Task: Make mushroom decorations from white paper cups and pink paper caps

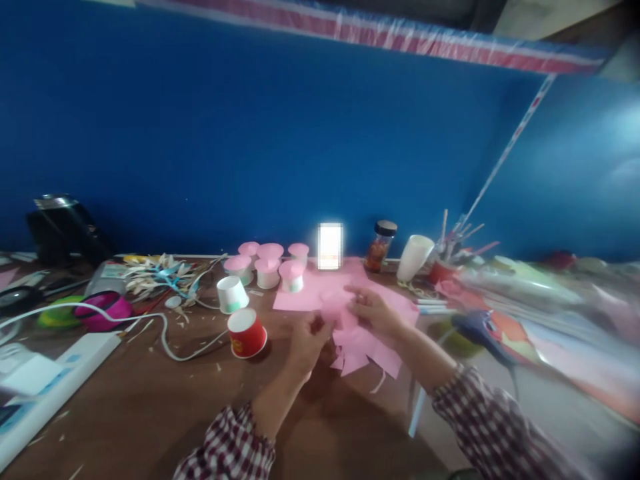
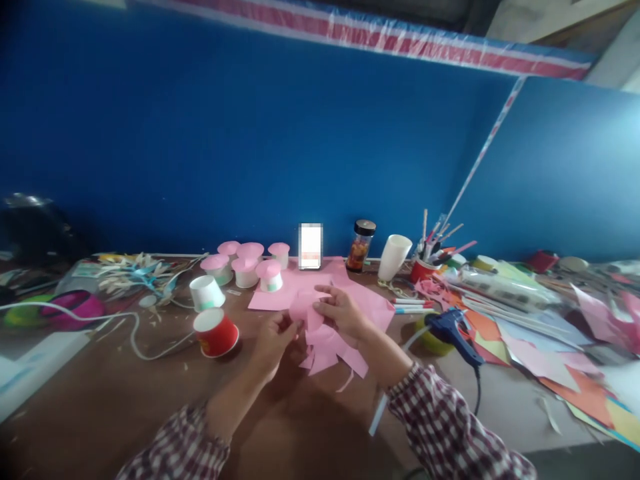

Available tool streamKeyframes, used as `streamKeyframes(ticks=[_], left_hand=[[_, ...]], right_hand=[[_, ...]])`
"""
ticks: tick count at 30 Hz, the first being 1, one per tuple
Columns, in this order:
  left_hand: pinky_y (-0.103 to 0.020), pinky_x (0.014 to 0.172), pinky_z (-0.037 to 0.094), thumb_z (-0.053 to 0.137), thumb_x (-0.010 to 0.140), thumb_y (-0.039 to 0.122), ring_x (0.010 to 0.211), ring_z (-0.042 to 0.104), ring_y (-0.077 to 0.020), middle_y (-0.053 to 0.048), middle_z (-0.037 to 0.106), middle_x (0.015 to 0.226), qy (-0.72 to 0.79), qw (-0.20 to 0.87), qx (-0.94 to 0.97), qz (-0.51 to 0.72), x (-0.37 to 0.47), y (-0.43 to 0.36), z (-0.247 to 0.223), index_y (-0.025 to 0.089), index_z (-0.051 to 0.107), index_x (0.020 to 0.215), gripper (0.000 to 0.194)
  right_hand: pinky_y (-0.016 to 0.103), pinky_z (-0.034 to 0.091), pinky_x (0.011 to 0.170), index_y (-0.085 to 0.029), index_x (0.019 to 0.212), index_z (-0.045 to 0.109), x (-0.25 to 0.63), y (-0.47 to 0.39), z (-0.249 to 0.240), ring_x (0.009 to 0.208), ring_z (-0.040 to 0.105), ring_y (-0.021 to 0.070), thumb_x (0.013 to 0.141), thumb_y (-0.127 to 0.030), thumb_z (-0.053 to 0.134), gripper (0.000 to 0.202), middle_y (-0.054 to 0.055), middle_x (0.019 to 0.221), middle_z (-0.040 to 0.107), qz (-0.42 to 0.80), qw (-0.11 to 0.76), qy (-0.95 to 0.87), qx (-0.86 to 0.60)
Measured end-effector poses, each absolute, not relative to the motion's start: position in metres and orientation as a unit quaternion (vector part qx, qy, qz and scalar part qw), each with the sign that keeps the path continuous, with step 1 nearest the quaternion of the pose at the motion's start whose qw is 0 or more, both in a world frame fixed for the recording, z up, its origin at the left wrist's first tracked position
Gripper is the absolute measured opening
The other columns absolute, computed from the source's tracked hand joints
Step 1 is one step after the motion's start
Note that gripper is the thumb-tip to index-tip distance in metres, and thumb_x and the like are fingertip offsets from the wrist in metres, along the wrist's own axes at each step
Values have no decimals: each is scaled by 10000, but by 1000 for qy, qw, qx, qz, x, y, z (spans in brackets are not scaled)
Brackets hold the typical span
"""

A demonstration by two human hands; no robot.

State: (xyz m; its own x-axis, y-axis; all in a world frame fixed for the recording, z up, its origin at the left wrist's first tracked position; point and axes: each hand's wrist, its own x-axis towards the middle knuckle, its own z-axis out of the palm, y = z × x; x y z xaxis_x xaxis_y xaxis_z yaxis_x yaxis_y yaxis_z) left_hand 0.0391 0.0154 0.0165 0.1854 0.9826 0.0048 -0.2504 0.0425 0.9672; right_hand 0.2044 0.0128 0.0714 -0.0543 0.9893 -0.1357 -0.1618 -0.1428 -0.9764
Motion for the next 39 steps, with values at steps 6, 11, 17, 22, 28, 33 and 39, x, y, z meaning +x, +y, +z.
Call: streamKeyframes(ticks=[6, 11, 17, 22, 28, 33, 39], left_hand=[[-217, 547, 440, 719, 728, 364, 543, 549, -96, 15, 623, 631, 383, 637, 468, 479, 31, -1, 23, 144, 655, 837, 253], [-237, 615, 488, 729, 725, 349, 612, 609, -116, -9, 671, 700, 397, 641, 447, 480, 26, -16, 22, 141, 652, 873, 267], [-231, 653, 493, 749, 707, 339, 681, 629, -124, -32, 698, 771, 404, 650, 431, 478, 31, -35, 21, 135, 662, 891, 288], [-240, 637, 493, 756, 698, 343, 653, 627, -130, -35, 697, 745, 404, 652, 418, 486, 37, -47, 20, 127, 664, 893, 305], [-283, 738, 516, 770, 689, 327, 791, 667, -175, -75, 726, 898, 389, 659, 416, 490, 44, -56, 23, 133, 660, 992, 376], [-342, 870, 498, 780, 682, 237, 954, 661, -223, -116, 713, 1045, 360, 664, 419, 503, 46, -61, 28, 124, 627, 1074, 436], [-370, 913, 485, 782, 677, 216, 971, 665, -230, -121, 714, 1051, 335, 668, 410, 523, 41, -66, 31, 127, 600, 1098, 467]], right_hand=[[215, 497, 581, -178, 1095, 585, 209, -6, 62, 631, 586, 90, 674, -272, 794, 479, -32, 726, 585, 613, 503, -393, -465], [231, 509, 555, -194, 1084, 587, 202, -22, 48, 615, 583, 96, 602, -246, 830, 543, -59, 696, 544, 606, 503, -406, -465], [249, 490, 538, -163, 1064, 566, 192, -35, 34, 532, 548, 84, 571, -314, 834, 581, -73, 643, 534, 575, 526, -414, -471], [228, 447, 507, -172, 1060, 576, 189, -45, 32, 538, 532, 89, 570, -344, 832, 579, -73, 628, 520, 546, 553, -406, -481], [209, 395, 461, -168, 1076, 542, 188, -51, 30, 520, 533, 95, 558, -359, 838, 627, -50, 650, 569, 540, 567, -399, -478], [184, 369, 425, -159, 1059, 537, 187, -58, 37, 493, 535, 86, 538, -385, 850, 648, -20, 675, 621, 561, 565, -396, -457], [169, 370, 399, -179, 983, 568, 185, -74, 49, 434, 492, 61, 702, -458, 750, 435, -58, 596, 555, 595, 558, -387, -431]])
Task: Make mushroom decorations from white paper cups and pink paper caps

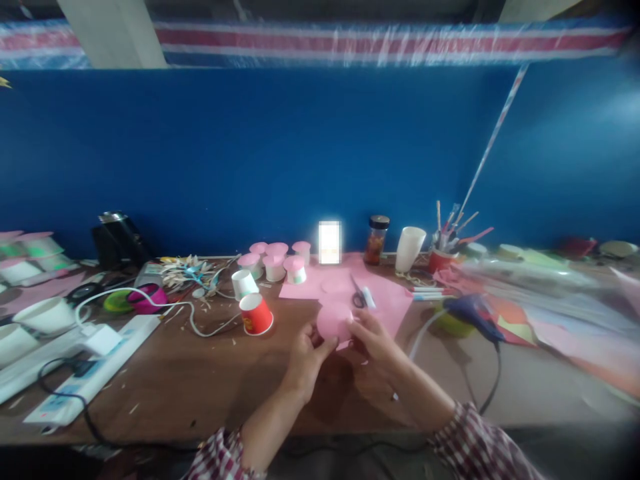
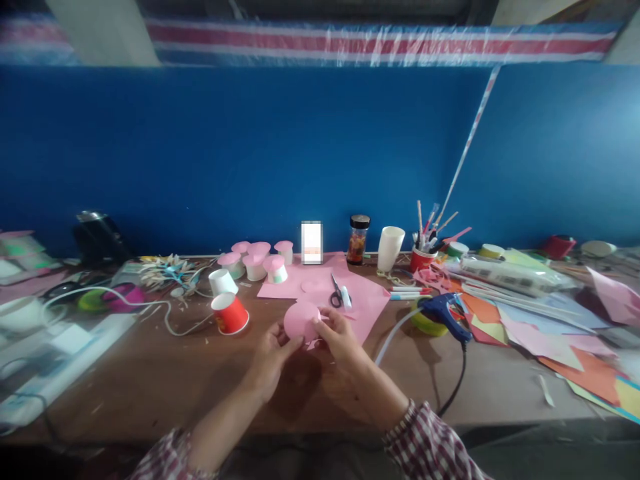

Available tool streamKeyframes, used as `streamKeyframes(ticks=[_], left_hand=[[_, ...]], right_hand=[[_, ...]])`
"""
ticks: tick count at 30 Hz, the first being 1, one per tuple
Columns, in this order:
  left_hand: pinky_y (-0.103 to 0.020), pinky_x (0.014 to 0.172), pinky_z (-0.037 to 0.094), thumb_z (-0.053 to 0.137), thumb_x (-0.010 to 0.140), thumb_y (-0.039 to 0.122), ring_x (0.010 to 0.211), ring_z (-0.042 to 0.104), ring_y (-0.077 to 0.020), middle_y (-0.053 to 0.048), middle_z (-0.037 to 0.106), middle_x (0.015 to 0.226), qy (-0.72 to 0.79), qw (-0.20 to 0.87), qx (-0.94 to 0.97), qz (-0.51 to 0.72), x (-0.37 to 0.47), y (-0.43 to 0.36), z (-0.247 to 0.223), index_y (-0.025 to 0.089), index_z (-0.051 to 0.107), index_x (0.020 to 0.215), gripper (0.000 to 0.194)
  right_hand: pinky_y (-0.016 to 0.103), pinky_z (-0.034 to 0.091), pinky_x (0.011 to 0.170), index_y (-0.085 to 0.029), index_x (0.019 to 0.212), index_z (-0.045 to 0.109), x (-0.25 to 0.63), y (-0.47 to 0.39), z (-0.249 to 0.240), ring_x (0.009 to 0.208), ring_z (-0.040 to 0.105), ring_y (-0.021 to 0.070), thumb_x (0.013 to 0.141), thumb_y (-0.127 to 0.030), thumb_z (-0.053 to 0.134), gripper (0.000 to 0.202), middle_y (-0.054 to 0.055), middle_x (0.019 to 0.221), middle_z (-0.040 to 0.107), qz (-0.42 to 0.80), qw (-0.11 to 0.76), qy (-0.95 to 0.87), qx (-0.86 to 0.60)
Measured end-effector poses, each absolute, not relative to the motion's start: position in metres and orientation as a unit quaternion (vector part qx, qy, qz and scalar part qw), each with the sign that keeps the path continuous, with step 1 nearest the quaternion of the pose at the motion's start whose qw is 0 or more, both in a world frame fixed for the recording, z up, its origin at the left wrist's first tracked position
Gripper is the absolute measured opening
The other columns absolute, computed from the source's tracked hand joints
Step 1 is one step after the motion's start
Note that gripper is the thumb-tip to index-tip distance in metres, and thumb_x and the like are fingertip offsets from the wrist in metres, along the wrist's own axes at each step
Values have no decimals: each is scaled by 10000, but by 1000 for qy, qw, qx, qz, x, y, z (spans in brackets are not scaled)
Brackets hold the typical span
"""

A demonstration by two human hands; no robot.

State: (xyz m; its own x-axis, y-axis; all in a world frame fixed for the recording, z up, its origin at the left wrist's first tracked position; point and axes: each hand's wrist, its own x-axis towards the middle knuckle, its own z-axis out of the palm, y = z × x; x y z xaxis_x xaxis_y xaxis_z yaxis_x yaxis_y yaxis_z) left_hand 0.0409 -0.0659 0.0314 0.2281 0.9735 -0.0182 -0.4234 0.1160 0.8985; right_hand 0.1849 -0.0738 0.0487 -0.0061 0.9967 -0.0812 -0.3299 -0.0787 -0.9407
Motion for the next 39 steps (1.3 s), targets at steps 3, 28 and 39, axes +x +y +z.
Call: streamKeyframes(ticks=[3, 28, 39], left_hand=[[-349, 897, 491, 781, 680, 233, 970, 664, -223, -114, 717, 1038, 344, 657, 420, 522, 39, -68, 32, 132, 598, 1093, 463], [-311, 748, 521, 800, 665, 341, 822, 693, -210, -117, 731, 940, 382, 679, 384, 496, 30, -70, 29, 136, 548, 1141, 576], [-309, 741, 539, 831, 613, 281, 771, 693, -186, -99, 728, 942, 396, 675, 347, 516, 27, -60, 23, 139, 539, 1137, 617]], right_hand=[[163, 389, 421, -201, 990, 559, 185, -77, 51, 459, 502, 58, 677, -425, 782, 445, -63, 628, 566, 602, 561, -381, -420], [209, 465, 521, -191, 982, 589, 179, -74, 49, 605, 597, 125, 649, -316, 787, 408, 5, 737, 665, 607, 525, -414, -430], [226, 476, 547, -170, 1034, 560, 179, -60, 38, 629, 642, 148, 668, -309, 789, 454, 23, 749, 698, 631, 495, -433, -412]])
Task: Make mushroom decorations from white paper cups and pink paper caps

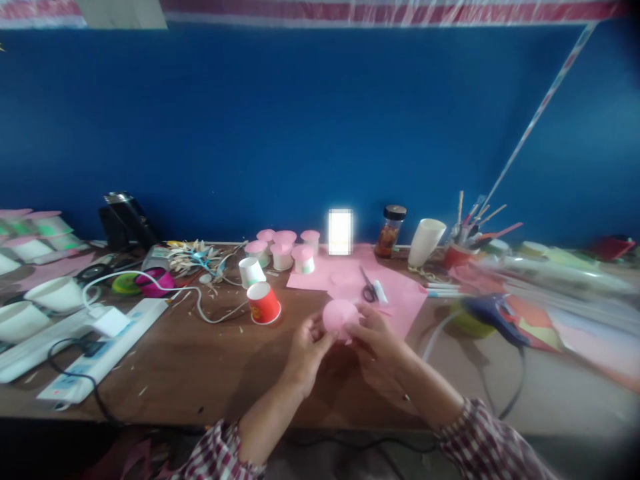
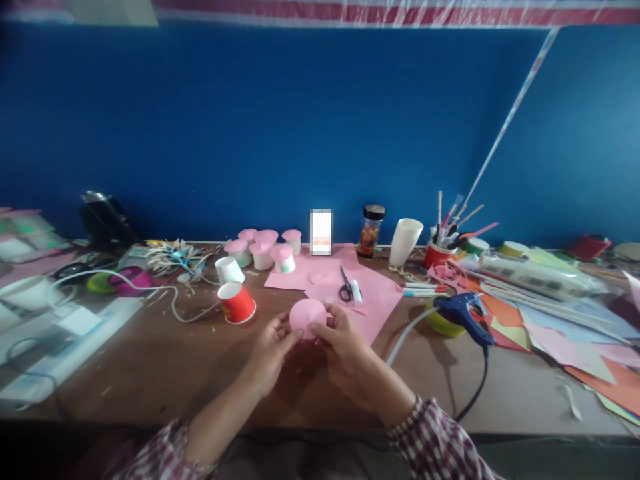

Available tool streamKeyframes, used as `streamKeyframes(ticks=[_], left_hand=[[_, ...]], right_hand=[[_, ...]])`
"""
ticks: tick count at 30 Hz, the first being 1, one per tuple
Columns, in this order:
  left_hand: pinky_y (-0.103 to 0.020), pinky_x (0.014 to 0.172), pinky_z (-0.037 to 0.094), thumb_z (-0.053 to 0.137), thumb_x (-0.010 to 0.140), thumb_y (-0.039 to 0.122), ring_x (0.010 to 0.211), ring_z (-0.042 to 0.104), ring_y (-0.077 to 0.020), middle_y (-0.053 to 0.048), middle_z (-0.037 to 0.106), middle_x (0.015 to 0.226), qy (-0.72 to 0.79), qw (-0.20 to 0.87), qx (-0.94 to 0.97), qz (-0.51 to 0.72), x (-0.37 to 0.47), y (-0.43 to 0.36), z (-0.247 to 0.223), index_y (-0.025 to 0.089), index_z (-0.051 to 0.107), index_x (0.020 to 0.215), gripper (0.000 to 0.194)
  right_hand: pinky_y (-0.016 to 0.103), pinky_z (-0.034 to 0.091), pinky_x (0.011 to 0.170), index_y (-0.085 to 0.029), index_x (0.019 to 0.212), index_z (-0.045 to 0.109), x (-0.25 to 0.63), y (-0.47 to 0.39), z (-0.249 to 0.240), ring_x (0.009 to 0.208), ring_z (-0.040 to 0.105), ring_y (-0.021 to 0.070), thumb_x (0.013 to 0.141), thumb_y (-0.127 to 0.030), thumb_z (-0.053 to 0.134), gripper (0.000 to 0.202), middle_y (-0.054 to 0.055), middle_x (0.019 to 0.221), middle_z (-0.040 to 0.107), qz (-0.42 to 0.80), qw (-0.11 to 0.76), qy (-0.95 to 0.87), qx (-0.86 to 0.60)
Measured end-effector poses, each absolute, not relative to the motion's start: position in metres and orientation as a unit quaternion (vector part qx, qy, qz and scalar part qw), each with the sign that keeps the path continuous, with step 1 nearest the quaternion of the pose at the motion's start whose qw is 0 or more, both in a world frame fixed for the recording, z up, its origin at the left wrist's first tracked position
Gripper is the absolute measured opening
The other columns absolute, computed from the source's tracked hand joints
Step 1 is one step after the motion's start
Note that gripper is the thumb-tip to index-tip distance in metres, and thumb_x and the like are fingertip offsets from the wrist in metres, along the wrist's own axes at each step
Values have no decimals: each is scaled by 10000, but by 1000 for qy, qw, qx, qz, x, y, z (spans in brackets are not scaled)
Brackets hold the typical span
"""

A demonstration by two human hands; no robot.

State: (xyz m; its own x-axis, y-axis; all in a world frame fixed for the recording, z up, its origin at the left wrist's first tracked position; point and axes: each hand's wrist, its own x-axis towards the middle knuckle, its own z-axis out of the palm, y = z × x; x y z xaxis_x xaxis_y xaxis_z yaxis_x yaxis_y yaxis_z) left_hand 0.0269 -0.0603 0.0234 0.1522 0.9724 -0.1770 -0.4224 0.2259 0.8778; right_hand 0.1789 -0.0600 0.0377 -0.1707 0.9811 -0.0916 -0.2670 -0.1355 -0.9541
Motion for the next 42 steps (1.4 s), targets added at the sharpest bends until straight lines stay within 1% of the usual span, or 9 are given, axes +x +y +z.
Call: streamKeyframes(ticks=[4, 8, 13, 16, 20, 26, 32, 35, 42], left_hand=[[-294, 733, 542, 806, 656, 267, 798, 696, -189, -103, 725, 964, 390, 677, 358, 510, 25, -58, 19, 138, 519, 1155, 589], [-296, 732, 541, 767, 706, 319, 857, 693, -212, -123, 717, 1006, 395, 674, 366, 505, 24, -56, 20, 131, 530, 1153, 539], [-317, 801, 532, 809, 656, 251, 965, 669, -229, -142, 684, 1118, 387, 680, 356, 511, 23, -55, 19, 141, 487, 1197, 639], [-339, 834, 524, 806, 658, 231, 1007, 655, -241, -153, 668, 1151, 382, 680, 350, 518, 22, -54, 16, 139, 470, 1204, 648], [-336, 843, 521, 790, 678, 227, 1020, 653, -246, -151, 674, 1145, 380, 677, 354, 521, 22, -53, 14, 138, 480, 1200, 614], [-341, 851, 522, 776, 695, 232, 1023, 656, -261, -143, 691, 1105, 388, 674, 364, 512, 22, -52, 18, 134, 508, 1187, 569], [-379, 874, 528, 751, 724, 229, 1065, 638, -278, -163, 652, 1184, 381, 691, 365, 494, 22, -50, 18, 140, 465, 1253, 608], [-395, 913, 511, 727, 753, 228, 1080, 631, -269, -161, 632, 1220, 372, 685, 382, 497, 22, -51, 13, 150, 455, 1267, 587], [-394, 939, 496, 698, 788, 257, 1085, 627, -255, -143, 637, 1210, 372, 680, 395, 494, 22, -51, 14, 162, 461, 1263, 540]], right_hand=[[247, 490, 583, -175, 1037, 565, 177, -55, 34, 666, 657, 166, 653, -318, 804, 474, 31, 763, 710, 627, 499, -429, -416], [263, 489, 582, -169, 1022, 564, 175, -51, 33, 638, 657, 171, 649, -335, 803, 474, 33, 749, 710, 623, 502, -433, -415], [245, 481, 560, -152, 1009, 566, 174, -48, 33, 617, 635, 150, 636, -340, 810, 484, 32, 727, 701, 609, 499, -440, -432], [220, 454, 512, -149, 971, 567, 173, -47, 33, 594, 615, 137, 626, -371, 812, 478, 33, 715, 692, 606, 494, -447, -435], [216, 451, 505, -150, 950, 561, 172, -46, 35, 596, 609, 135, 630, -396, 804, 471, 37, 725, 685, 614, 488, -452, -425], [227, 457, 536, -164, 969, 566, 172, -45, 37, 663, 624, 158, 626, -356, 806, 460, 35, 749, 681, 623, 486, -450, -418], [246, 480, 557, -165, 1032, 555, 173, -46, 38, 654, 626, 160, 621, -380, 806, 527, 33, 766, 679, 624, 490, -426, -435], [231, 471, 526, -169, 1048, 555, 174, -47, 37, 641, 622, 151, 635, -377, 799, 523, 27, 761, 672, 627, 494, -412, -440], [223, 464, 479, -176, 1067, 540, 175, -43, 37, 523, 580, 115, 594, -355, 817, 577, -20, 668, 641, 618, 489, -411, -458]])
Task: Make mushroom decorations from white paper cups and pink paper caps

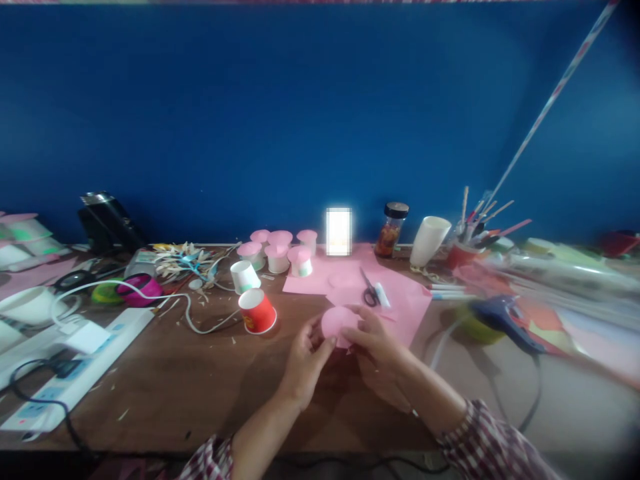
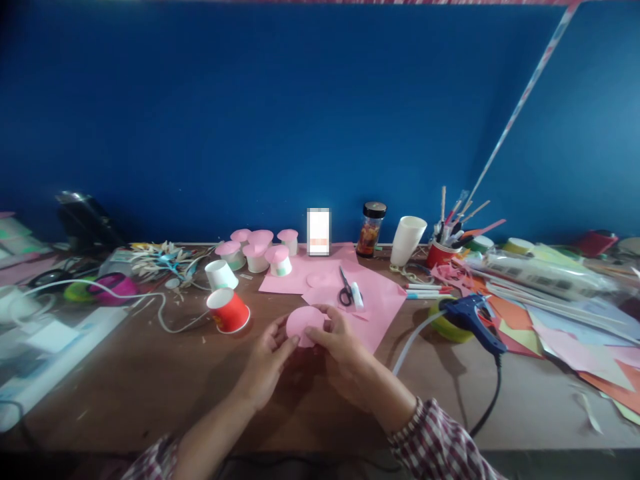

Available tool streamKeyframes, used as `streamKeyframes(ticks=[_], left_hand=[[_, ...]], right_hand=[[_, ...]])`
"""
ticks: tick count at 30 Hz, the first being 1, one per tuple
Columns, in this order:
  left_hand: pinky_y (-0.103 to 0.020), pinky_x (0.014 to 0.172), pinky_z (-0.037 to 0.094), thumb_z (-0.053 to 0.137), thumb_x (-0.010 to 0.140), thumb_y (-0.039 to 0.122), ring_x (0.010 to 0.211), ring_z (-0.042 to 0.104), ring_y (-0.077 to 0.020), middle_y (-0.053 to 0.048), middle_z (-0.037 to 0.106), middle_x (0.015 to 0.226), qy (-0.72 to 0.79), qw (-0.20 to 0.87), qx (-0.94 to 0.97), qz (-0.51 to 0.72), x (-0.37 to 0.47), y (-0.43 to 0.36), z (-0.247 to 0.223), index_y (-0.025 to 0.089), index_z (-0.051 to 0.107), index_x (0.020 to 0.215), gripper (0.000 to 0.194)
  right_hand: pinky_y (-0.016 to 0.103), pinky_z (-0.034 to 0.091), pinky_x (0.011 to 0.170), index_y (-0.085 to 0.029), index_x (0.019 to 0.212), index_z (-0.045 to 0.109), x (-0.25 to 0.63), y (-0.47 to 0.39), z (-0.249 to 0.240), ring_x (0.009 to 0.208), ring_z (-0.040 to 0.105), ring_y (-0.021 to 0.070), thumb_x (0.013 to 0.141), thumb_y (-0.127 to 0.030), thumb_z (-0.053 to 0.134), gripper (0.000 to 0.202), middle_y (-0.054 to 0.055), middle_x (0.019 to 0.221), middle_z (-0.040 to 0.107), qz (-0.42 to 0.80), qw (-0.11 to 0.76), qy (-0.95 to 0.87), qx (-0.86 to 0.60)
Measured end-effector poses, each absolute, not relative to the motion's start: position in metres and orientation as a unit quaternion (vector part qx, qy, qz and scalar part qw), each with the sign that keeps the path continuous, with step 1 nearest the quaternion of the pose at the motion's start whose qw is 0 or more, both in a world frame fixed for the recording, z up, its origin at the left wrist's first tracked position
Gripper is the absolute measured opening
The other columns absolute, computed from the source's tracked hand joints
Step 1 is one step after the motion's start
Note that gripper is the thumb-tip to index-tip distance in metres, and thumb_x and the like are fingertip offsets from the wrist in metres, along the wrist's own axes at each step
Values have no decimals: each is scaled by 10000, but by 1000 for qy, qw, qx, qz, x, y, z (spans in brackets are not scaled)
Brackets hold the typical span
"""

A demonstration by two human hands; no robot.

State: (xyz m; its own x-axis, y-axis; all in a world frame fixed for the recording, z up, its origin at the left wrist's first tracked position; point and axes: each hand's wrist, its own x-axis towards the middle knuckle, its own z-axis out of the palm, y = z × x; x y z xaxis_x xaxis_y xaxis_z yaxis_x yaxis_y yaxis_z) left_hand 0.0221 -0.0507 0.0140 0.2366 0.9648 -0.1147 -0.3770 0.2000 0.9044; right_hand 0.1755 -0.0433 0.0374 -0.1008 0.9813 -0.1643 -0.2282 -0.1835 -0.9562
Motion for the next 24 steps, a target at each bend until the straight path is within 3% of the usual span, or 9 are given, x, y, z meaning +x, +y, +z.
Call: streamKeyframes(ticks=[5, 10, 15, 19, 24], left_hand=[[-364, 905, 512, 690, 796, 316, 1059, 637, -239, -130, 649, 1183, 371, 691, 382, 489, 22, -49, 22, 169, 479, 1231, 506], [-337, 840, 535, 788, 683, 215, 987, 653, -213, -118, 664, 1134, 369, 682, 393, 495, 26, -32, 28, 172, 474, 1206, 611], [-331, 618, 545, 784, 680, 300, 671, 664, -175, -82, 686, 919, 381, 671, 401, 493, 36, -5, 45, 170, 468, 1216, 636], [-289, 619, 518, 797, 654, 329, 638, 647, -156, -27, 665, 755, 400, 646, 404, 509, 44, 9, 53, 148, 447, 1237, 704], [-250, 620, 484, 793, 653, 341, 602, 623, -133, 44, 602, 632, 410, 630, 406, 519, 52, 14, 46, 131, 437, 1248, 724]], right_hand=[[232, 485, 487, -167, 1145, 495, 179, -41, 35, 530, 605, 129, 639, -362, 793, 619, -25, 652, 635, 613, 467, -426, -473], [230, 476, 487, -151, 1174, 482, 181, -30, 36, 509, 589, 112, 655, -329, 780, 624, -28, 652, 622, 607, 481, -415, -477], [194, 450, 486, -170, 1167, 529, 184, -7, 50, 552, 555, 83, 694, -324, 756, 546, -33, 714, 582, 570, 535, -418, -462], [201, 473, 546, -211, 1168, 542, 188, 3, 58, 659, 585, 102, 728, -355, 737, 502, -2, 828, 607, 577, 549, -415, -440], [223, 502, 576, -229, 1158, 572, 191, 6, 53, 664, 572, 106, 710, -358, 751, 500, -10, 827, 580, 572, 580, -361, -454]])
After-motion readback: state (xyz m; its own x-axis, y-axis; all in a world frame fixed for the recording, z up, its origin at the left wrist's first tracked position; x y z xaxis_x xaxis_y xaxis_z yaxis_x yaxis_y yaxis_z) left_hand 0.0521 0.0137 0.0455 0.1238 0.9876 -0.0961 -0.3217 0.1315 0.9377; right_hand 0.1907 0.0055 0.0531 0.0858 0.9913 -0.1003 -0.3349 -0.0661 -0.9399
